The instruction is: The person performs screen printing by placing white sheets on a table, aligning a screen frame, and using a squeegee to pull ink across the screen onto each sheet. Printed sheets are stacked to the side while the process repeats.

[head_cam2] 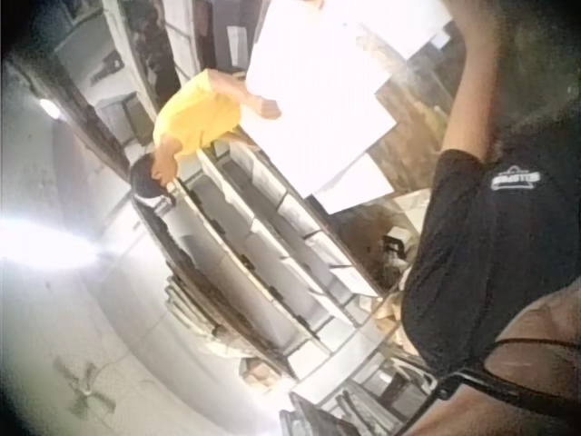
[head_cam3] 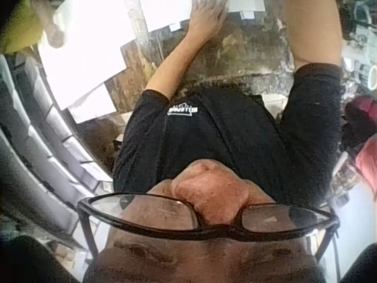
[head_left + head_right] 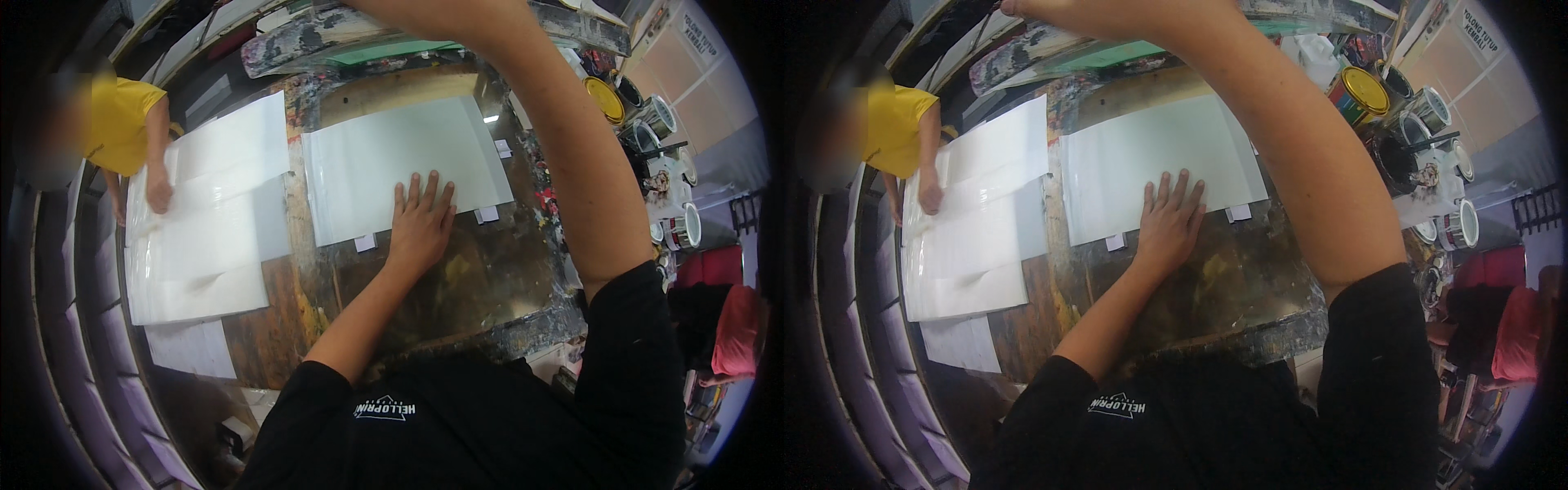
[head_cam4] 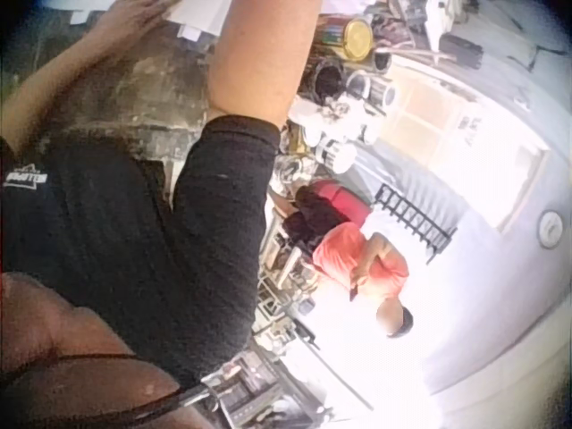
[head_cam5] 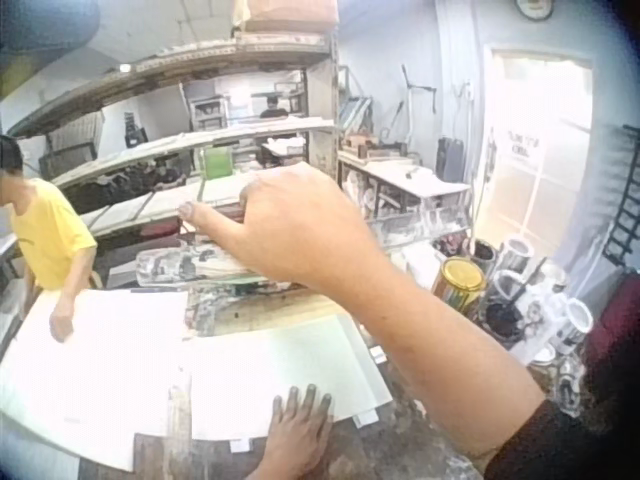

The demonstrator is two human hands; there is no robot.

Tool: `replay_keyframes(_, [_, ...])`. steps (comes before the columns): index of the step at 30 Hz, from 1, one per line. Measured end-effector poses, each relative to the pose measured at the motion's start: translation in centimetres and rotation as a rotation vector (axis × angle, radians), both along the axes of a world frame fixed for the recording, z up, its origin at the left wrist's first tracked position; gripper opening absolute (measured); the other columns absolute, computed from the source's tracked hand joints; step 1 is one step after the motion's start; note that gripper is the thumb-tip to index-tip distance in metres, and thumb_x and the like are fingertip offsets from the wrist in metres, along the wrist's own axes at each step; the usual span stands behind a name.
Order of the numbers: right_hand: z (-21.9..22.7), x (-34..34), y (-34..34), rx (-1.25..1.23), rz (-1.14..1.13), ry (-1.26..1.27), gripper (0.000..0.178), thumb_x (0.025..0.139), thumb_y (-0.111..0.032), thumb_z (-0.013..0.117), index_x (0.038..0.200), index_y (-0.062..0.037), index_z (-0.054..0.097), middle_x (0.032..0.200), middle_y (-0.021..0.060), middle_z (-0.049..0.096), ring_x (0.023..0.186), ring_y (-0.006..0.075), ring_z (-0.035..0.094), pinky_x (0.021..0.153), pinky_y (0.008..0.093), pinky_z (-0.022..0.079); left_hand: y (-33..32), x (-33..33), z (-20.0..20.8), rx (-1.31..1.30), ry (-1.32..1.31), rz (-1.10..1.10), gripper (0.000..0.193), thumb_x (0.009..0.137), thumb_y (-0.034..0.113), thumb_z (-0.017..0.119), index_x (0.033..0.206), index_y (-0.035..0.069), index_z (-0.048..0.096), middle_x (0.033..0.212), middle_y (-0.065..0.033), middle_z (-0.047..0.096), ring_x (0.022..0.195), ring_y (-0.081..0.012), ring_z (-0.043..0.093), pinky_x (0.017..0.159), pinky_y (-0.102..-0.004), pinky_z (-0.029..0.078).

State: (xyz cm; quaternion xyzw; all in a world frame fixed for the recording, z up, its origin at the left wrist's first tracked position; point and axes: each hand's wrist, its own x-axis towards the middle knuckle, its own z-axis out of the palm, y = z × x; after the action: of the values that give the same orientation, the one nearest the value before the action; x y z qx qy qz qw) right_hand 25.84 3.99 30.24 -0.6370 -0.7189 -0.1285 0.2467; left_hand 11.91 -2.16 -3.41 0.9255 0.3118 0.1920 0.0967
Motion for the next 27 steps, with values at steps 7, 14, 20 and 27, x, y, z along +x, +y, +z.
replay_keyframes(7, [-1.3, -0.3, -0.6, 0.115, -0.061, 0.006, 0.089, 0.099, -0.075, 0.047, 0.064, 0.0034, 0.071, 0.063, 0.0237, 0.067, 0.067, 0.0411, 0.071, 0.069, 0.0500, 0.057, 0.0, 0.3, -0.4, 0.000, -0.010, -0.013, 0.049, 0.111, 0.035, 0.049, 0.155, 0.014, 0.056, 0.166, -0.0186, 0.043, 0.155, -0.0465, 0.036, 0.128, -0.0637, 0.019])
replay_keyframes(14, [-2.6, -0.9, -0.8, 0.180, -0.051, -0.039, 0.087, 0.098, -0.075, 0.049, 0.070, 0.0038, 0.075, 0.073, 0.0262, 0.071, 0.077, 0.0426, 0.072, 0.074, 0.0516, 0.055, 0.7, 0.1, -1.7, 0.020, -0.021, -0.009, 0.050, 0.112, 0.038, 0.048, 0.157, 0.017, 0.054, 0.167, -0.0180, 0.042, 0.155, -0.0466, 0.034, 0.128, -0.0640, 0.021])
replay_keyframes(20, [-5.4, 0.2, -1.0, 0.176, -0.052, -0.072, 0.079, 0.097, -0.076, 0.052, 0.085, -0.0022, 0.075, 0.082, 0.0191, 0.073, 0.081, 0.0382, 0.072, 0.077, 0.0500, 0.055, 0.2, 0.1, -1.3, 0.021, -0.207, 0.093, 0.065, 0.107, 0.043, 0.059, 0.159, 0.005, 0.046, 0.160, -0.0295, 0.044, 0.152, -0.0453, 0.037, 0.126, -0.0602, 0.026])
replay_keyframes(27, [-11.7, -1.6, -5.5, 0.199, -0.032, -0.090, 0.073, 0.092, -0.074, 0.061, 0.107, -0.0035, 0.073, 0.091, 0.0197, 0.074, 0.088, 0.0390, 0.071, 0.081, 0.0536, 0.051, 2.3, -8.7, 13.7, -0.872, -1.096, 0.032, 0.117, 0.081, 0.027, 0.096, 0.166, -0.006, 0.023, 0.126, -0.0173, 0.070, 0.107, -0.0208, 0.072, 0.084, -0.0276, 0.059])
